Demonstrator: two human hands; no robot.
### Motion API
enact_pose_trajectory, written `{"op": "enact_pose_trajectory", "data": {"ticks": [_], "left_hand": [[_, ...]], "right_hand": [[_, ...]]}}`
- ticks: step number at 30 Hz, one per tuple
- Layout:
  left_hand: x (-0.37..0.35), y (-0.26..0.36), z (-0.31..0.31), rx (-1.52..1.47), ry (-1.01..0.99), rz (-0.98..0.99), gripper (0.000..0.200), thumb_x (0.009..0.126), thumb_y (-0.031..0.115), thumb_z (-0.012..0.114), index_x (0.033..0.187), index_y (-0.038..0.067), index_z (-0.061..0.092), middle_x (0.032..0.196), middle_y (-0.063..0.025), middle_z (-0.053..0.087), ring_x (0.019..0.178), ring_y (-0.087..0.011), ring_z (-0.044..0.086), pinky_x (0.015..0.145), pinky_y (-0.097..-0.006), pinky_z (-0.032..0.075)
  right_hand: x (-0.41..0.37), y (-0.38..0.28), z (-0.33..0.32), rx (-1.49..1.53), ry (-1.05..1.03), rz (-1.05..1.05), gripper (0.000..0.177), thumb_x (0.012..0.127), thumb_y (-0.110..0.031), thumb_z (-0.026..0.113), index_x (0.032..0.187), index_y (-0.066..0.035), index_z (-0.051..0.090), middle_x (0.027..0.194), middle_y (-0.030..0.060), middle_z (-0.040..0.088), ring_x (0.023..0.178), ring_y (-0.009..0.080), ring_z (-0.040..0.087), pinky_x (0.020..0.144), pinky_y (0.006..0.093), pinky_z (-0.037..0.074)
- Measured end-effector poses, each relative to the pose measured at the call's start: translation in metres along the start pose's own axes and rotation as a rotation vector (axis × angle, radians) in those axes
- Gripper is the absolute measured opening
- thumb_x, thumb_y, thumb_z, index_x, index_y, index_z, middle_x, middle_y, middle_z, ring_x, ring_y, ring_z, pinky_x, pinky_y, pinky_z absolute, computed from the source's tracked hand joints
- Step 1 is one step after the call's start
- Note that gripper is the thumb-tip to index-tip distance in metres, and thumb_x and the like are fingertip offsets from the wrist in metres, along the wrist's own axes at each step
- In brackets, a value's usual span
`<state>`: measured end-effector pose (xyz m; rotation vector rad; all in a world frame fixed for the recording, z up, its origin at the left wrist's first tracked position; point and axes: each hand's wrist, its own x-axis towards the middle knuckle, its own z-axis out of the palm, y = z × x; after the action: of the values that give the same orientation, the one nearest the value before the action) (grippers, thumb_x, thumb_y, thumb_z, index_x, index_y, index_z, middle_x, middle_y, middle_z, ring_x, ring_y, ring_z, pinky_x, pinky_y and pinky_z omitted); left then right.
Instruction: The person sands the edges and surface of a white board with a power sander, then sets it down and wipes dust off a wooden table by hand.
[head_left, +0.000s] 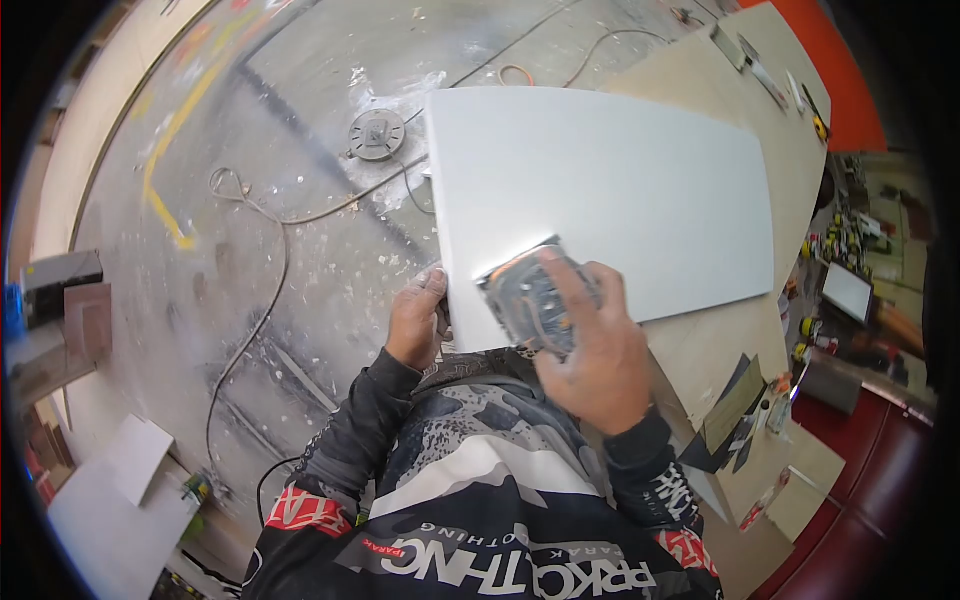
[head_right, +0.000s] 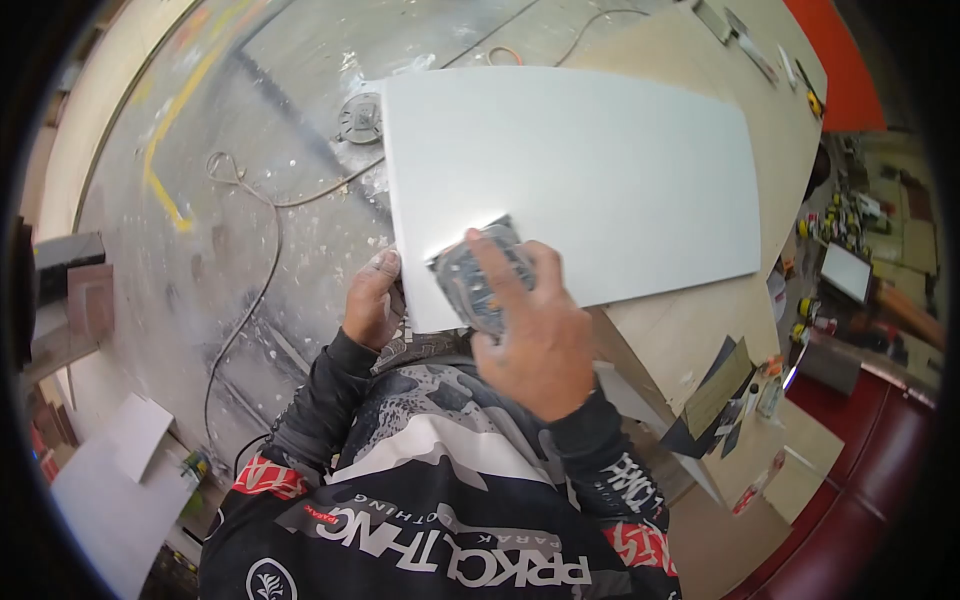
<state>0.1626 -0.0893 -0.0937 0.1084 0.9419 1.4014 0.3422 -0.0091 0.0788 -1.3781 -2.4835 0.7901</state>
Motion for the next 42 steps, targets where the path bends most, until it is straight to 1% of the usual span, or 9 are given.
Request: {"op": "enact_pose_trajectory", "data": {"ticks": [2,8,11,13,17,23,28,35,42], "left_hand": [[-0.009,0.002,0.005,-0.01,0.008,-0.042,0.04,0.104,0.028,0.043,0.127,-0.003,0.052,0.097,-0.0062,0.066,0.079,-0.0111,0.065,0.068,-0.0249,0.054],[-0.024,-0.002,-0.007,0.1,0.029,-0.079,0.039,0.1,0.022,0.053,0.127,-0.006,0.053,0.104,-0.0083,0.066,0.087,-0.0118,0.065,0.075,-0.0247,0.054],[-0.03,0.002,-0.009,0.131,0.037,-0.099,0.043,0.096,0.016,0.059,0.131,-0.008,0.05,0.109,-0.0117,0.066,0.091,-0.0133,0.064,0.079,-0.0259,0.053],[-0.035,0.008,-0.007,0.348,0.026,-0.032,0.044,0.094,0.014,0.06,0.13,-0.01,0.051,0.107,-0.0118,0.067,0.091,-0.0137,0.064,0.079,-0.0278,0.054],[-0.037,0.01,-0.016,0.348,-0.025,-0.076,0.043,0.093,0.011,0.062,0.128,-0.011,0.051,0.106,-0.0125,0.068,0.09,-0.0135,0.065,0.078,-0.0273,0.055],[-0.034,0.014,-0.029,0.358,-0.097,-0.172,0.038,0.094,0.011,0.06,0.125,-0.011,0.054,0.102,-0.0124,0.068,0.083,-0.0144,0.067,0.072,-0.0239,0.057],[-0.031,0.012,-0.034,0.18,-0.102,-0.257,0.033,0.099,0.024,0.055,0.116,-0.004,0.059,0.095,-0.008,0.065,0.078,-0.0149,0.066,0.075,-0.0294,0.057],[-0.024,0.015,-0.037,0.066,-0.103,-0.33,0.03,0.1,0.023,0.051,0.114,-0.003,0.057,0.09,-0.007,0.062,0.077,-0.0167,0.066,0.072,-0.0329,0.058],[-0.022,0.015,-0.038,0.139,-0.154,-0.304,0.032,0.1,0.023,0.049,0.115,-0.004,0.058,0.091,-0.0088,0.065,0.076,-0.0164,0.066,0.072,-0.0322,0.06]], "right_hand": [[0.013,-0.017,0.011,0.016,-0.02,-0.027,0.082,0.064,-0.005,0.067,0.141,-0.024,0.045,0.117,0.0196,0.05,0.088,0.0397,0.064,0.072,0.0454,0.055],[0.079,-0.034,0.026,-0.02,0.043,-0.117,0.086,0.065,-0.009,0.07,0.143,-0.027,0.04,0.115,0.0205,0.049,0.086,0.0413,0.064,0.073,0.046,0.055],[0.124,-0.03,0.026,-0.105,0.099,-0.042,0.084,0.067,-0.02,0.073,0.144,-0.025,0.039,0.112,0.0198,0.053,0.087,0.0406,0.064,0.078,0.0457,0.055],[0.155,-0.024,0.031,-0.135,0.152,-0.04,0.081,0.069,-0.025,0.073,0.144,-0.025,0.04,0.114,0.0202,0.053,0.089,0.0405,0.065,0.08,0.0454,0.054],[0.19,-0.026,0.037,-0.173,0.21,0.061,0.075,0.077,-0.037,0.071,0.144,-0.027,0.04,0.111,0.0223,0.056,0.098,0.038,0.064,0.088,0.0425,0.051],[0.154,-0.036,0.04,-0.139,0.184,-0.023,0.075,0.076,-0.031,0.073,0.143,-0.026,0.041,0.117,0.0215,0.053,0.093,0.0406,0.065,0.081,0.0451,0.054],[0.085,-0.042,0.036,-0.108,0.117,-0.049,0.077,0.075,-0.024,0.075,0.144,-0.026,0.041,0.117,0.0219,0.052,0.091,0.0406,0.064,0.077,0.046,0.054],[-0.002,-0.047,0.034,-0.037,0.035,-0.04,0.076,0.074,-0.018,0.075,0.143,-0.02,0.044,0.118,0.0232,0.049,0.09,0.0405,0.064,0.073,0.0443,0.055],[0.041,-0.042,0.039,-0.046,0.106,-0.106,0.079,0.073,-0.019,0.076,0.144,-0.022,0.042,0.117,0.0234,0.049,0.089,0.0413,0.064,0.073,0.0446,0.055]]}}
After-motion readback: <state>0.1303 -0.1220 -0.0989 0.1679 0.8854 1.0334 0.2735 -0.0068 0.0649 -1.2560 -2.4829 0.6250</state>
